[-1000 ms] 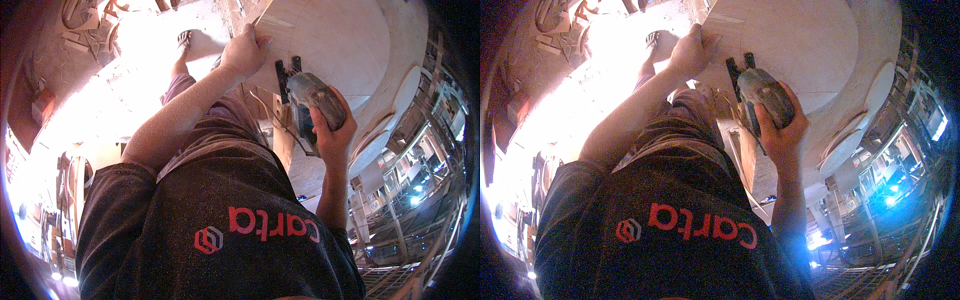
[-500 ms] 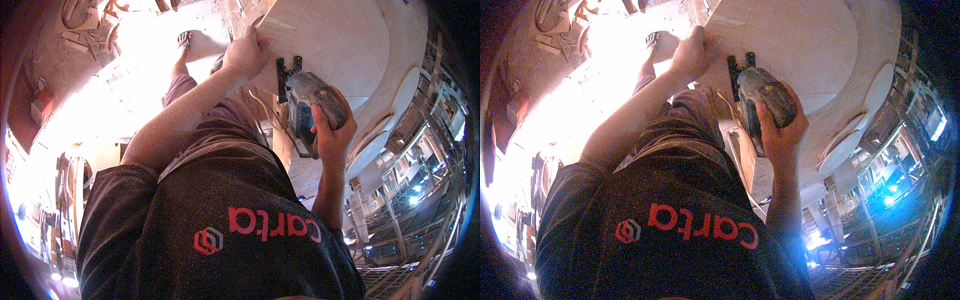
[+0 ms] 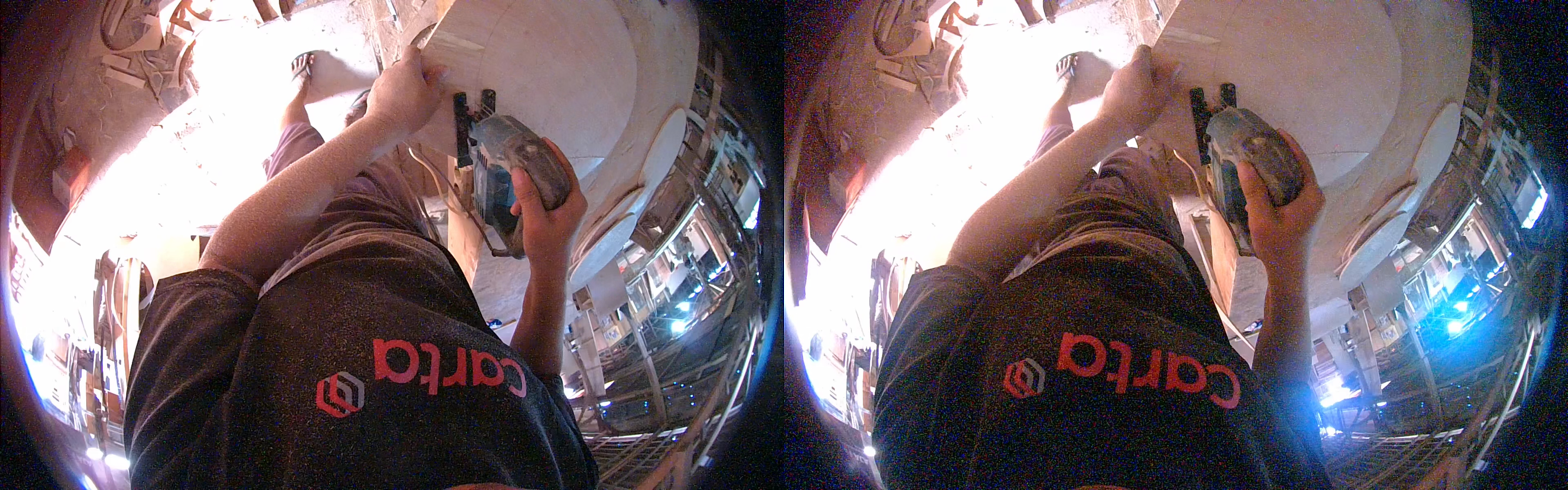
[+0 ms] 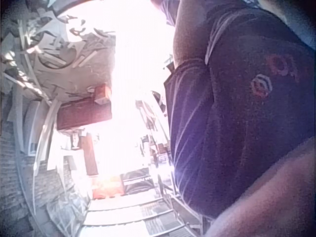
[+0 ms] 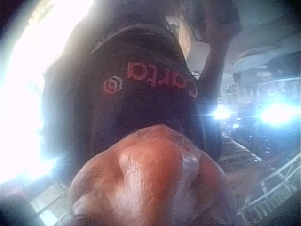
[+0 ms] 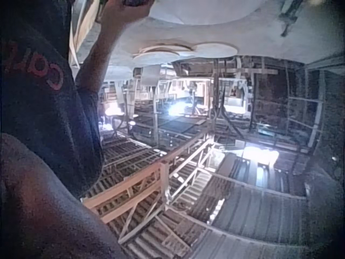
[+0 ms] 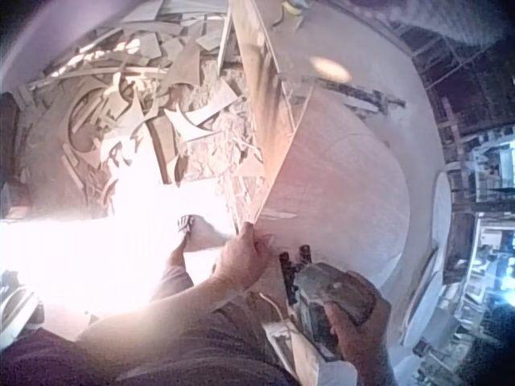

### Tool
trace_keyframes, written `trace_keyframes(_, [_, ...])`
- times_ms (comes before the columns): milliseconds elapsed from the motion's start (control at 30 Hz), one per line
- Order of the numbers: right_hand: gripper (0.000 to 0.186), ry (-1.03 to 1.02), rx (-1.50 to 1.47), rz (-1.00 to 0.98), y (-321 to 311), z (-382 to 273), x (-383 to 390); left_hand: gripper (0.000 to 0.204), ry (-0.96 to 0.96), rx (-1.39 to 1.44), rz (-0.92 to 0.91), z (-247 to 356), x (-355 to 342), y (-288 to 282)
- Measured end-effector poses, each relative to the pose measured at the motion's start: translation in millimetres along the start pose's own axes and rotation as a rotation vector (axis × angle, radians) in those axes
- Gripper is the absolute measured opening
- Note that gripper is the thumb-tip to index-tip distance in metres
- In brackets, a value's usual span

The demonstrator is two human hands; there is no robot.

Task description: The person uses a jigsaw to cut a curved shape out of a large sheet of plywood. They guide the tool along a marked line, periodically adjusting the wood and removing cut pieces.

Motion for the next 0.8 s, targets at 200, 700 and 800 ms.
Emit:
trace_keyframes(200, [0.052, -0.027, 0.015, -0.002, -0.1, 1.1, -2.8, 0.043, 0.002, 0.000, 0.006, -0.5, -0.3, 0.9])
trace_keyframes(700, [0.052, -0.034, 0.018, 0.021, 5.8, -5.2, -5.9, 0.047, 0.002, 0.019, 0.007, -3.7, -1.3, 3.7])
trace_keyframes(800, [0.052, 0.031, 0.002, 0.020, 6.2, -12.3, -4.6, 0.047, 0.003, 0.032, -0.008, -4.0, -1.0, 3.0])
Point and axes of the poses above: each hand's wrist, its own x-axis away from the middle knuckle, its own y-axis out of the palm, z = x × y, the point moved 1 cm from there along -x, towards the middle knuckle, and after that the axes turned 3 degrees about -x, right-handed, at the moved point
